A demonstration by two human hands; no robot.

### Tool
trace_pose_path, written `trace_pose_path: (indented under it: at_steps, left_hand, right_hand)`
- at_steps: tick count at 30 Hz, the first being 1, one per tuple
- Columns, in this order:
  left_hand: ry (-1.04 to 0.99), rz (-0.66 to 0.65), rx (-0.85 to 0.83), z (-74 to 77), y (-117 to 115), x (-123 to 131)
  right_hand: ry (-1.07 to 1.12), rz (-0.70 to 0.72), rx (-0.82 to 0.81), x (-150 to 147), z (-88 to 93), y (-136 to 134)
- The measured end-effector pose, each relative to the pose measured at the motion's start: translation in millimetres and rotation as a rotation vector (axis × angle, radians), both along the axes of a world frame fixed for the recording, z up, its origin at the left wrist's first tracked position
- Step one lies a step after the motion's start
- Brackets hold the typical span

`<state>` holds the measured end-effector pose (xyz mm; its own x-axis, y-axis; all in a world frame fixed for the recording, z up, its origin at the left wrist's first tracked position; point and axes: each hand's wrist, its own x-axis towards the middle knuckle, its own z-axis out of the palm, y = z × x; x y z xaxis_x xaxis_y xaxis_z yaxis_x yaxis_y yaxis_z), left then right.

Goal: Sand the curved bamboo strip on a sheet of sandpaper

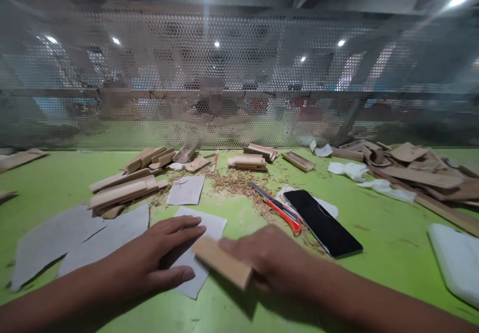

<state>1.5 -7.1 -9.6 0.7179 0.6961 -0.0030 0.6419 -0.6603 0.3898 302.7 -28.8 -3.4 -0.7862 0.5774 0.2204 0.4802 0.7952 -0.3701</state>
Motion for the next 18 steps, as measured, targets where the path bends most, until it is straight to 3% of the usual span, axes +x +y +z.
trace_pose_path:
  at_steps: [3, 5, 7, 11, 14, 18]
  left_hand:
    - [-0.005, -0.007, 0.001, 1.1, -0.2, 0.6]
    - [0.004, 0.009, -0.007, 2.3, -0.4, 1.2]
    - [0.018, 0.016, -0.009, 2.8, -0.6, 1.5]
    - [-0.003, 0.0, 0.004, 1.3, -0.3, 0.5]
    - [0.006, 0.025, -0.014, -0.3, 0.6, -0.1]
    - [0.015, 0.0, -0.01, -1.8, 1.5, -0.1]
  right_hand:
    - [-0.012, 0.042, 0.042, 2.5, -1.1, -0.1]
    - [0.002, -0.032, 0.047, 3.6, -0.1, 0.1]
    - [0.016, -0.059, 0.0, 2.9, 2.2, -0.9]
    - [0.09, 0.031, -0.245, -1.1, 6.7, -4.1]
    - [0.119, -0.069, -0.206, -2.1, 6.4, -4.3]
    - [0.09, 0.034, -0.265, -2.6, 4.3, -4.3]
